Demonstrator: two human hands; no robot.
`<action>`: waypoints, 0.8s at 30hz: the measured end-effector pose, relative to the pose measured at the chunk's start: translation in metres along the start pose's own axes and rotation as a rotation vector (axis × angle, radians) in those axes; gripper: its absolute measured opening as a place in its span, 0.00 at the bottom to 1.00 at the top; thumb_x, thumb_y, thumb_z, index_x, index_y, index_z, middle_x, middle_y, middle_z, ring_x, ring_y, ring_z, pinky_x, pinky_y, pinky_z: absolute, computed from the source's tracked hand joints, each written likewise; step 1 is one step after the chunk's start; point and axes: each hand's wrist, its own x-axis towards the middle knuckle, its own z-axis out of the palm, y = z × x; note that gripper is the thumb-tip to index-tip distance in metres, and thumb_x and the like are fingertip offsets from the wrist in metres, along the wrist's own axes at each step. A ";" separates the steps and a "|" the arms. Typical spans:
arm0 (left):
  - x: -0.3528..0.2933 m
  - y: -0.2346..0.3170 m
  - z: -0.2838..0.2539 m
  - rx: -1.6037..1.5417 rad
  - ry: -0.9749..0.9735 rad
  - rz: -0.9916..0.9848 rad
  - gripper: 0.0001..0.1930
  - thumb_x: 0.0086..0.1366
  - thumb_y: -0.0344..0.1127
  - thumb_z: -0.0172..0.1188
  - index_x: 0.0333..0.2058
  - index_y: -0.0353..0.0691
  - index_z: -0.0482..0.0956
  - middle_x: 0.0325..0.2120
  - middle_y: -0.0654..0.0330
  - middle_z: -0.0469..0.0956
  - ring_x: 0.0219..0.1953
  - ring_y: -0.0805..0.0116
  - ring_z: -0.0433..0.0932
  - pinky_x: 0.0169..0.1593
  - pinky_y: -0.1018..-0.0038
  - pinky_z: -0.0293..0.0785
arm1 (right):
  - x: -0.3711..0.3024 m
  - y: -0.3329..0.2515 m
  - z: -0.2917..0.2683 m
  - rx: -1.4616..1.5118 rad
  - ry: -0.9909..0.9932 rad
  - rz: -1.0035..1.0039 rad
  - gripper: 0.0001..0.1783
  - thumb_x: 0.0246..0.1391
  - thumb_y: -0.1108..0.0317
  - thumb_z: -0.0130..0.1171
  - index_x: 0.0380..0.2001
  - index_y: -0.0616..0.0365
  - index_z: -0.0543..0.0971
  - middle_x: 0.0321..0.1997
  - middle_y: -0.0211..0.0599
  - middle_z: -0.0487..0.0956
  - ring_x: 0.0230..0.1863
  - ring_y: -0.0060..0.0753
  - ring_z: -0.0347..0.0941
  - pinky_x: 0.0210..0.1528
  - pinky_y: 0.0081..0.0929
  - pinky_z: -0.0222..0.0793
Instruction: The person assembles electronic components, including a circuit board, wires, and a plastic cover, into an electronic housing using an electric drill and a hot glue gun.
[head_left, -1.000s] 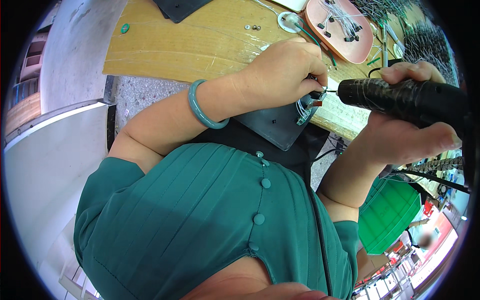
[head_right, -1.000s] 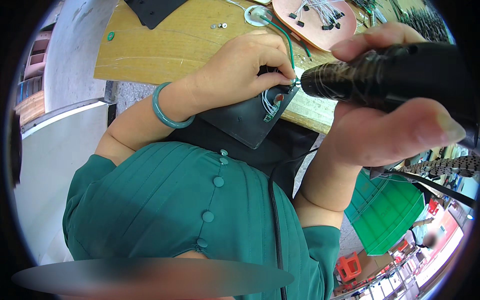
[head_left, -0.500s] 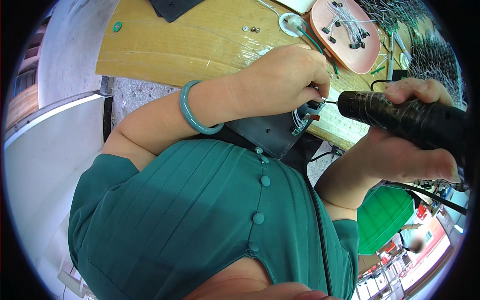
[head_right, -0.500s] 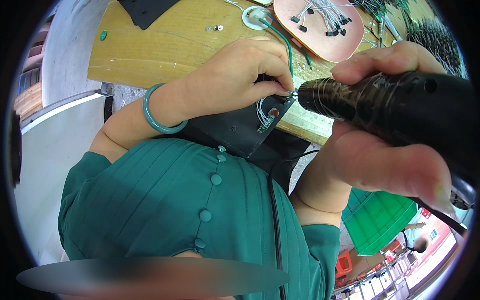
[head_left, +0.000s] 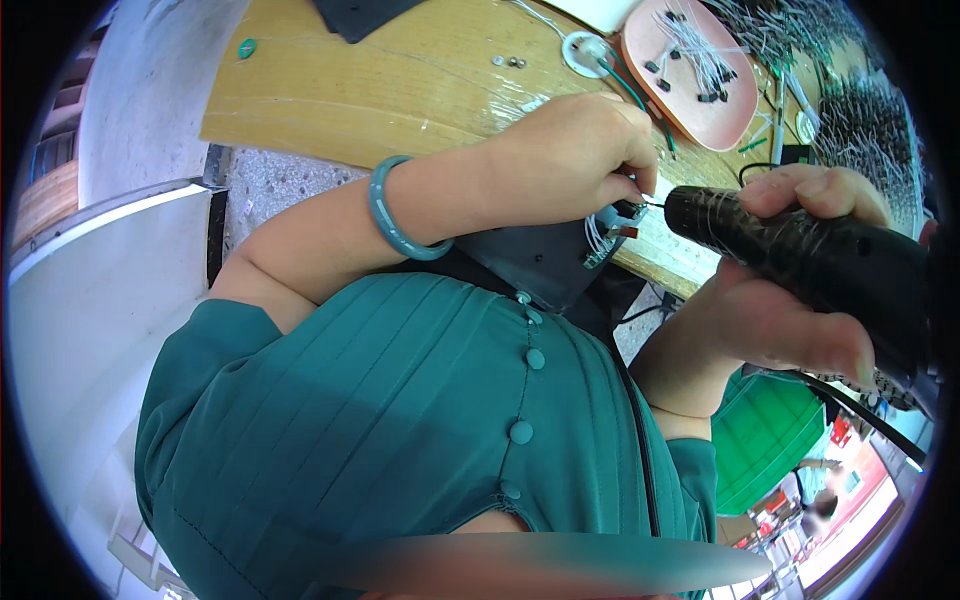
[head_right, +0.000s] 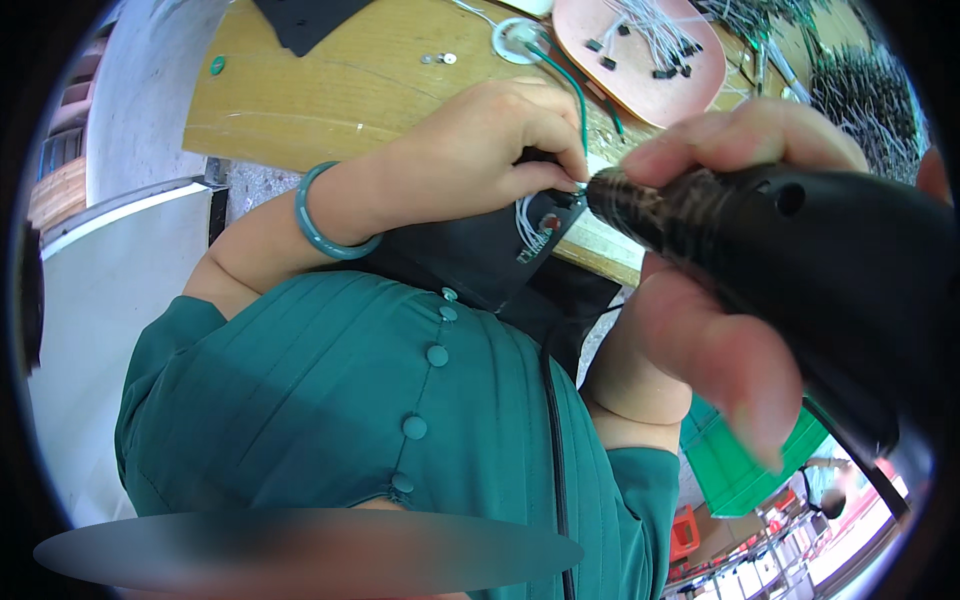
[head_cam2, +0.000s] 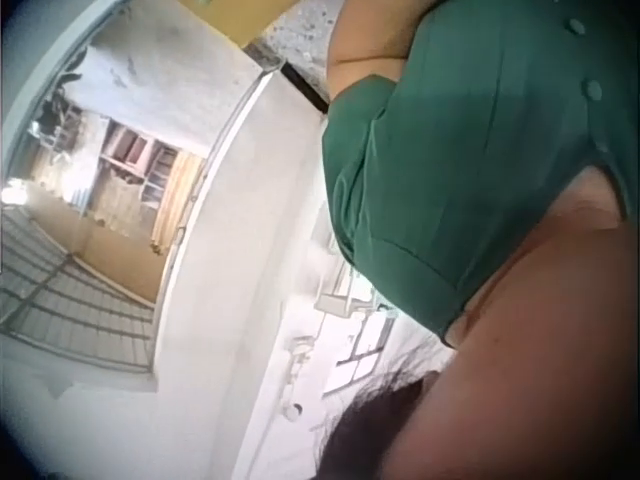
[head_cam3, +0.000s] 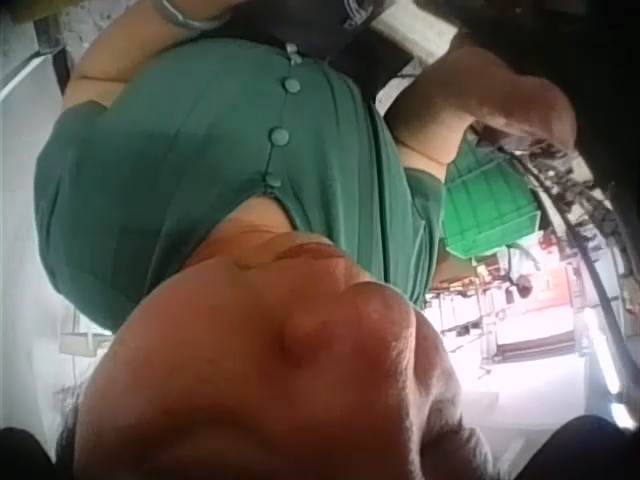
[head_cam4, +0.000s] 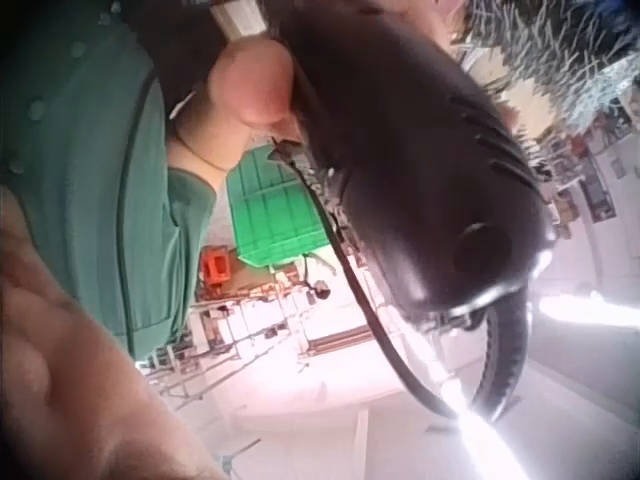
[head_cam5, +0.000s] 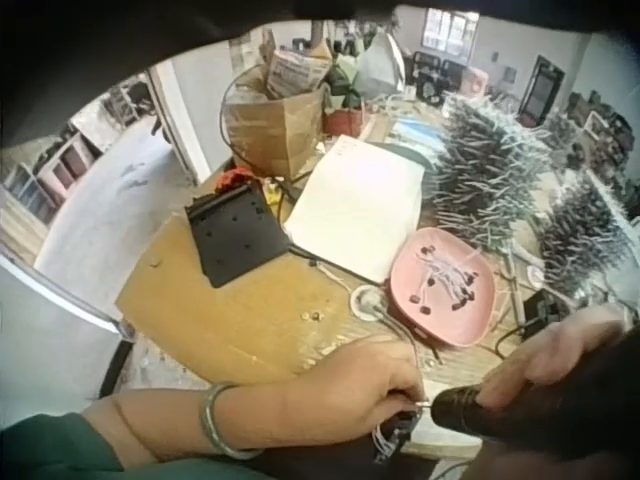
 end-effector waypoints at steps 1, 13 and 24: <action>0.001 0.000 0.001 -0.004 -0.016 0.003 0.05 0.48 0.27 0.66 0.26 0.38 0.80 0.26 0.59 0.76 0.34 0.57 0.75 0.38 0.66 0.71 | 0.000 -0.004 0.005 -0.020 0.044 0.004 0.59 0.36 0.15 0.40 0.45 0.68 0.63 0.30 0.44 0.70 0.22 0.34 0.69 0.26 0.24 0.69; -0.023 -0.024 -0.079 0.176 0.282 -0.171 0.09 0.54 0.30 0.65 0.35 0.38 0.82 0.31 0.59 0.77 0.36 0.66 0.77 0.42 0.72 0.74 | -0.008 -0.014 -0.049 0.406 0.219 -0.344 0.54 0.41 0.16 0.43 0.43 0.64 0.71 0.33 0.44 0.72 0.27 0.39 0.69 0.34 0.37 0.67; -0.024 -0.045 -0.080 0.408 0.132 -0.207 0.08 0.54 0.33 0.66 0.31 0.36 0.80 0.28 0.57 0.74 0.31 0.65 0.77 0.37 0.73 0.73 | -0.018 -0.009 -0.033 0.465 0.310 -0.279 0.52 0.51 0.23 0.37 0.62 0.60 0.53 0.32 0.51 0.74 0.20 0.38 0.71 0.23 0.35 0.72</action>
